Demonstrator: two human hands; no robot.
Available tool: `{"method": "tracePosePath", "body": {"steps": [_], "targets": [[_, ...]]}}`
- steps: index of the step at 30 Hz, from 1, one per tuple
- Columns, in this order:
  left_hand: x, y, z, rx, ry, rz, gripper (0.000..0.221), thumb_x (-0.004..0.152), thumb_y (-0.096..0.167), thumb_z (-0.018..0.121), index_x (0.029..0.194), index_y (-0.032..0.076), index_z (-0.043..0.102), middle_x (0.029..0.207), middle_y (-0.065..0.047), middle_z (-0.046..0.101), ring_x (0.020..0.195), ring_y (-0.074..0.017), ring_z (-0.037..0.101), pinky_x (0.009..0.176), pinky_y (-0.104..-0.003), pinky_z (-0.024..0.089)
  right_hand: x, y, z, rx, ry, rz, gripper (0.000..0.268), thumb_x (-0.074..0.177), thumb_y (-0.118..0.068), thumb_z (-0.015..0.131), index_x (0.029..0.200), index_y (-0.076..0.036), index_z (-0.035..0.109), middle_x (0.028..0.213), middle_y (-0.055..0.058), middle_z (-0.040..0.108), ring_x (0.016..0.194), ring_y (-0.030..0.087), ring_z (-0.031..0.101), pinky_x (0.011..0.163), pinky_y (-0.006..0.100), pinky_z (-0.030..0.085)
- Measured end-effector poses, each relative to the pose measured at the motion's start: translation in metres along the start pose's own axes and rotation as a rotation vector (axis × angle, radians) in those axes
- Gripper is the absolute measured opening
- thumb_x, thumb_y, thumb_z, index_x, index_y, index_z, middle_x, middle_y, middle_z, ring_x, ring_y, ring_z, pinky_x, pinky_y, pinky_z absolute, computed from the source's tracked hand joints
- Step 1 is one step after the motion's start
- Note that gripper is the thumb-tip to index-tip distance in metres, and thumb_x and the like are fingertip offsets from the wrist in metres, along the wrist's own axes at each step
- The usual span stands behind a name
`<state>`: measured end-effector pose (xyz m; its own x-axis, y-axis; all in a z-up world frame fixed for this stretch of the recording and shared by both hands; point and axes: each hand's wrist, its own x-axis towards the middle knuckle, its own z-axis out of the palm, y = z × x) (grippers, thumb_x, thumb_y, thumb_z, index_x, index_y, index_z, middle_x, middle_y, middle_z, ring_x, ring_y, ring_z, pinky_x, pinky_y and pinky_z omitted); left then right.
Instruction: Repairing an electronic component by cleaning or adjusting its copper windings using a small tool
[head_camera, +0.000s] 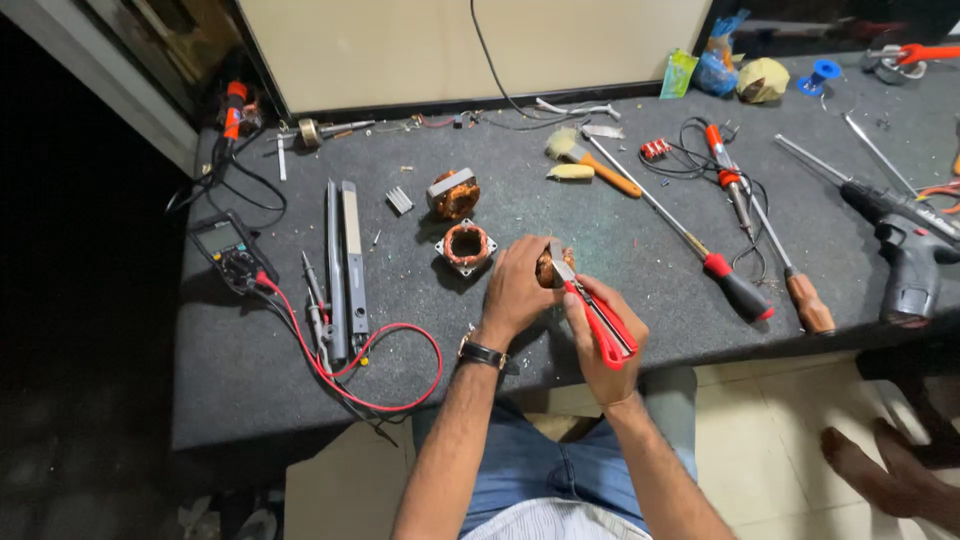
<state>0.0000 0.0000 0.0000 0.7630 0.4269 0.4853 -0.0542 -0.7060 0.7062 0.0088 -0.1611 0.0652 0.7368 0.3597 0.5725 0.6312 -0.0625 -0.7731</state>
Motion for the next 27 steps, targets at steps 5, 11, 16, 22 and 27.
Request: {"method": "tracePosePath", "body": {"steps": [5, 11, 16, 22, 27], "targets": [[-0.003, -0.003, 0.004, 0.026, 0.024, -0.011, 0.061, 0.078, 0.055, 0.075, 0.122, 0.016, 0.063, 0.107, -0.007, 0.064, 0.107, -0.0292, 0.064, 0.088, -0.041, 0.048, 0.018, 0.004, 0.008, 0.030, 0.015, -0.048, 0.019, 0.096, -0.012, 0.077, 0.111, -0.001, 0.075, 0.105, 0.022, 0.076, 0.101, 0.039, 0.073, 0.088, 0.045, 0.055], [0.001, -0.003, 0.001, -0.028, -0.006, -0.017, 0.090, 0.067, 0.086, 0.065, 0.125, 0.017, 0.062, 0.109, -0.006, 0.064, 0.109, -0.0267, 0.063, 0.092, -0.040, 0.047, 0.004, -0.009, -0.004, 0.036, 0.007, -0.022, 0.018, 0.095, -0.009, 0.076, 0.110, -0.001, 0.075, 0.105, 0.022, 0.076, 0.102, 0.038, 0.074, 0.089, 0.045, 0.055], [0.000, -0.003, 0.002, 0.062, -0.013, -0.001, 0.075, 0.067, 0.058, 0.082, 0.126, 0.017, 0.060, 0.111, -0.006, 0.063, 0.112, -0.0273, 0.062, 0.092, -0.040, 0.047, 0.020, 0.006, 0.004, 0.041, 0.020, -0.069, 0.018, 0.096, -0.011, 0.076, 0.111, -0.002, 0.075, 0.105, 0.020, 0.076, 0.101, 0.037, 0.073, 0.089, 0.043, 0.055], [0.005, -0.002, 0.000, 0.007, -0.053, -0.064, 0.089, 0.068, 0.082, 0.072, 0.128, 0.017, 0.061, 0.112, -0.005, 0.064, 0.111, -0.0250, 0.063, 0.092, -0.040, 0.046, 0.007, -0.002, -0.005, 0.003, -0.002, -0.021, 0.021, 0.092, -0.006, 0.076, 0.113, -0.002, 0.075, 0.106, 0.021, 0.076, 0.104, 0.037, 0.073, 0.090, 0.045, 0.055], [0.001, -0.009, 0.009, 0.038, 0.015, -0.031, 0.075, 0.070, 0.071, 0.077, 0.122, 0.019, 0.062, 0.106, -0.004, 0.064, 0.108, -0.0262, 0.064, 0.087, -0.039, 0.048, 0.024, 0.012, 0.008, 0.038, 0.020, -0.087, 0.017, 0.095, -0.009, 0.076, 0.110, 0.000, 0.075, 0.104, 0.022, 0.076, 0.100, 0.038, 0.073, 0.089, 0.045, 0.055]]}}
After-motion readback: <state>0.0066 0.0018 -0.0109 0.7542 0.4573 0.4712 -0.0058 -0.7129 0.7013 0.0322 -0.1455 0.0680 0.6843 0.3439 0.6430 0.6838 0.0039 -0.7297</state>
